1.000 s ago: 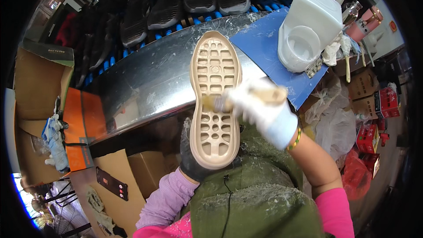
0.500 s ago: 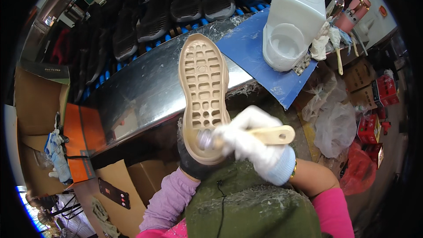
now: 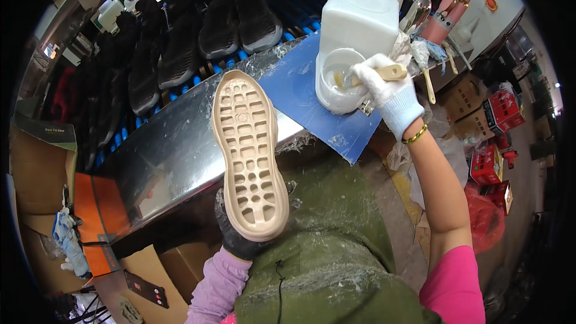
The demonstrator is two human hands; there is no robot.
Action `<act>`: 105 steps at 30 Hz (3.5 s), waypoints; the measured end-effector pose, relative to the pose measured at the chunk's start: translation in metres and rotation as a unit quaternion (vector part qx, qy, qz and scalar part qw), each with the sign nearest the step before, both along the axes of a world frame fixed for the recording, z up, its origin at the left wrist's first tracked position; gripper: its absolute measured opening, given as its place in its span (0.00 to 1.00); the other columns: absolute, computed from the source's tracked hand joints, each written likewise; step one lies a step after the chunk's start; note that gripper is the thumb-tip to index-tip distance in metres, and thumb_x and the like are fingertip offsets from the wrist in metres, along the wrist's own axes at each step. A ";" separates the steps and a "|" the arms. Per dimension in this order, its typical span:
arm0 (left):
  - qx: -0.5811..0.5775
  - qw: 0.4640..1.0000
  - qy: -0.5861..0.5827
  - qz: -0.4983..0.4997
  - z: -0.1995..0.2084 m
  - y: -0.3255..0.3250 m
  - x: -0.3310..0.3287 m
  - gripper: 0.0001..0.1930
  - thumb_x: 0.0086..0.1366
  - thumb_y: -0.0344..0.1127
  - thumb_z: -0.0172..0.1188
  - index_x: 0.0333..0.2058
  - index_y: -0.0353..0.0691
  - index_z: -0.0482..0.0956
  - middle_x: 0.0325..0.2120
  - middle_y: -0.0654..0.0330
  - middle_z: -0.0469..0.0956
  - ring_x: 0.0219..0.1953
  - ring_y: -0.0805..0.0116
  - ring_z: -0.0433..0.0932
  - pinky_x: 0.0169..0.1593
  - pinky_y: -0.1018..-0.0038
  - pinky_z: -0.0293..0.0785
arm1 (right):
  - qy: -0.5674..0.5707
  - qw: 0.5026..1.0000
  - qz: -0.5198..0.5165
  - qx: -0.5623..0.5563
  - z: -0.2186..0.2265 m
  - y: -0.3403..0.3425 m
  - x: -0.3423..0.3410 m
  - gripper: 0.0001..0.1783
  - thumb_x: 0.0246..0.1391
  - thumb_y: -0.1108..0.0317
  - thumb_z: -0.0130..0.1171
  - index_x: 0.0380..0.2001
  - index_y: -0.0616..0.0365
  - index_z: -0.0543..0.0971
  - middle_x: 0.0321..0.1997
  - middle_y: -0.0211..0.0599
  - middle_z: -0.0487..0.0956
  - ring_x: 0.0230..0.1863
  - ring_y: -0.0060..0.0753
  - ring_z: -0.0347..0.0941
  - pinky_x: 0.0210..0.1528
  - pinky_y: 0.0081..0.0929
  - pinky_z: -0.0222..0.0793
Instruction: The person applies a white adhesive to the soles of shoes using a brush. They repeatedly dip the brush into a container and spread the substance across the sole surface, then place each shoe onto a conveyor belt.
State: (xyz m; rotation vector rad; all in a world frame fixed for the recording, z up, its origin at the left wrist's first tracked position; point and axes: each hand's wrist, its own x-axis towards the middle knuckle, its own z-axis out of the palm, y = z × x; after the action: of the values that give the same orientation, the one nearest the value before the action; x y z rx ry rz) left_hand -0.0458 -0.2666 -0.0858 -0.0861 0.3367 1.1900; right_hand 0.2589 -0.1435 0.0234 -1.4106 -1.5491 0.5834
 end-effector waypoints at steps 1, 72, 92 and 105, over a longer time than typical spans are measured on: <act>0.007 1.000 0.000 0.001 -0.001 0.002 -0.002 0.30 0.71 0.53 0.49 0.63 0.39 0.67 0.57 0.47 0.73 0.56 0.47 0.75 0.59 0.51 0.75 | 0.104 0.992 -0.006 -0.065 0.008 -0.004 -0.006 0.11 0.62 0.60 0.60 0.34 0.57 0.82 0.26 0.29 0.82 0.22 0.11 0.72 0.23 0.09 0.65; -0.040 0.976 -0.168 -0.136 0.028 -0.045 -0.039 0.30 0.75 0.50 0.45 0.68 0.38 0.59 0.63 0.50 0.68 0.62 0.54 0.70 0.67 0.57 0.67 | -0.444 0.858 0.220 0.139 0.005 0.011 -0.142 0.03 0.52 0.65 0.62 0.27 0.47 0.83 0.28 0.29 0.80 0.36 0.41 0.74 0.43 0.39 0.71; 0.144 0.948 0.246 -0.143 0.005 -0.020 -0.044 0.37 0.65 0.37 0.58 0.69 0.35 0.53 0.63 0.49 0.68 0.64 0.53 0.69 0.69 0.57 0.62 | -0.237 0.899 0.362 0.070 0.023 -0.110 -0.106 0.10 0.52 0.72 0.70 0.19 0.54 0.80 0.20 0.33 0.76 0.23 0.30 0.74 0.26 0.25 0.68; 0.141 0.976 0.158 -0.056 -0.030 -0.053 -0.036 0.32 0.68 0.33 0.54 0.68 0.34 0.55 0.63 0.51 0.67 0.63 0.57 0.70 0.66 0.60 0.68 | 0.000 0.982 0.134 0.135 0.032 -0.054 -0.094 0.04 0.55 0.72 0.61 0.30 0.58 0.83 0.31 0.34 0.83 0.28 0.26 0.78 0.34 0.23 0.74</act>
State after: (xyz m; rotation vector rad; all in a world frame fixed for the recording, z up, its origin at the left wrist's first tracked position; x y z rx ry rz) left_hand -0.0817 -0.3198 -0.1156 0.3673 0.4412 1.1290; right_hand 0.1647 -0.1977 0.0552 -1.0075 -1.7592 0.5089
